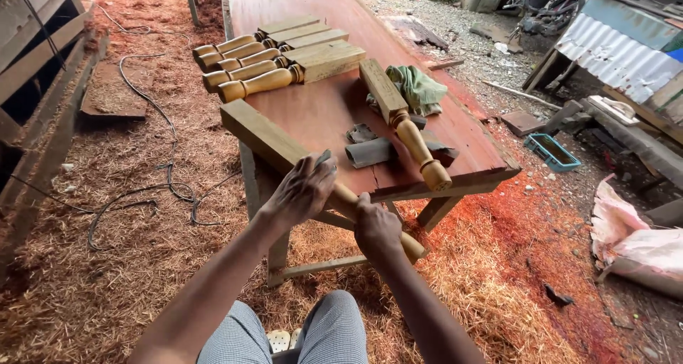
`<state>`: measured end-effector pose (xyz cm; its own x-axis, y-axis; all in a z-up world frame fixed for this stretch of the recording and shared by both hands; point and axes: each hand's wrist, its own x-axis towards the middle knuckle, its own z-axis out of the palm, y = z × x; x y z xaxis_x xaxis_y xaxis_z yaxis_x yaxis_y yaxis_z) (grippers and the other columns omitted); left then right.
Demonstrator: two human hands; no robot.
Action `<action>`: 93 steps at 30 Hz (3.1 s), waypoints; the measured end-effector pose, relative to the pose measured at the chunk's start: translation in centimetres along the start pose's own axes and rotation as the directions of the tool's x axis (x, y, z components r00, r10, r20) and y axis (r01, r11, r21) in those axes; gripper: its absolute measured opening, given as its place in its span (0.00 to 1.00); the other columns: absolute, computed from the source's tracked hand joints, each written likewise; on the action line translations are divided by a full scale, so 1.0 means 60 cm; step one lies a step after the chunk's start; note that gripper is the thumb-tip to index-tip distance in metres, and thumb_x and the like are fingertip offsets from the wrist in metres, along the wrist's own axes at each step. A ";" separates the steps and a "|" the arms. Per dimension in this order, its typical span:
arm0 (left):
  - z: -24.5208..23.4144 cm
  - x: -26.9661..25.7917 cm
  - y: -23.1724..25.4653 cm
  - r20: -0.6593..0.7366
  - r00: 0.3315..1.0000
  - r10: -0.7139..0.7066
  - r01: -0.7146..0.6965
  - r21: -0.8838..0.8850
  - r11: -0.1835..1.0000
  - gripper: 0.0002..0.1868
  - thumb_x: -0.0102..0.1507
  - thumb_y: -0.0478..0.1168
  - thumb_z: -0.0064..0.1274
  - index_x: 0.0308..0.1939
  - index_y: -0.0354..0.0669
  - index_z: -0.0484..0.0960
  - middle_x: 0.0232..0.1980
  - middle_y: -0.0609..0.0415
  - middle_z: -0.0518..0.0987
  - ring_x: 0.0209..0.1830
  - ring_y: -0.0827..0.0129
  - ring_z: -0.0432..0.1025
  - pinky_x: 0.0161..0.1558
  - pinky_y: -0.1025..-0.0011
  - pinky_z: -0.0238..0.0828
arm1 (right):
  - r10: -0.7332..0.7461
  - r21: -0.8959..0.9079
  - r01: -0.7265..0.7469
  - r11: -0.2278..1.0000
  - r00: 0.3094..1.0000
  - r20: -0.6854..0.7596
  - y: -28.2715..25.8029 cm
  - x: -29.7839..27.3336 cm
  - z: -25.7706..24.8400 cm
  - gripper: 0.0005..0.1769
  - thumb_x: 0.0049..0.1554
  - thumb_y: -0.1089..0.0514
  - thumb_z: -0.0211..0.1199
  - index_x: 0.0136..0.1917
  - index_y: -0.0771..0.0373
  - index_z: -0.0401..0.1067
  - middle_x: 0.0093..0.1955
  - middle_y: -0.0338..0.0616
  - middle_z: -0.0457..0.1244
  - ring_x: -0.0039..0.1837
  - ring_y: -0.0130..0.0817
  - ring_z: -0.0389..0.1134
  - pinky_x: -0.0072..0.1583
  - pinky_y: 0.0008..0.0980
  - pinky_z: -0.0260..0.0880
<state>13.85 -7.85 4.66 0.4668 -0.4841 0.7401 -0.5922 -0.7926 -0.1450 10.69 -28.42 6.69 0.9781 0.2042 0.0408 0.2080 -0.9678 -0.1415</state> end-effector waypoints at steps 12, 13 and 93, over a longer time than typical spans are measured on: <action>0.007 -0.087 0.004 -0.035 0.999 -0.001 0.002 0.028 1.000 0.22 0.65 0.42 0.56 0.60 0.36 0.80 0.71 0.44 0.72 0.65 0.44 0.63 0.67 0.54 0.66 | 0.012 -0.012 -0.012 1.000 1.000 0.027 0.001 0.002 -0.001 0.07 0.61 0.67 0.47 0.53 0.65 0.62 0.44 0.56 0.70 0.44 0.48 0.75 0.45 0.47 0.76; 0.007 -0.086 0.005 -0.040 0.999 -0.004 0.005 0.016 1.000 0.23 0.64 0.42 0.56 0.62 0.36 0.80 0.72 0.43 0.72 0.65 0.45 0.63 0.66 0.56 0.66 | 0.016 -0.014 -0.015 1.000 0.999 0.035 0.000 0.000 -0.001 0.07 0.61 0.67 0.47 0.53 0.65 0.61 0.44 0.56 0.70 0.43 0.47 0.75 0.44 0.46 0.76; -0.008 -0.032 -0.008 0.038 0.999 -0.032 0.035 -0.089 0.995 0.24 0.67 0.45 0.51 0.66 0.44 0.79 0.72 0.50 0.72 0.66 0.44 0.61 0.67 0.51 0.63 | -0.205 0.303 0.085 0.949 0.897 0.392 0.062 0.088 -0.025 0.30 0.50 0.42 0.75 0.52 0.68 0.72 0.43 0.54 0.70 0.44 0.47 0.72 0.46 0.44 0.72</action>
<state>12.92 -6.36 3.65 0.5103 -0.4721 0.7189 -0.6312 -0.7733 -0.0599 16.60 -31.15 7.90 0.8388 0.4392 -0.3217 0.2836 -0.8569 -0.4304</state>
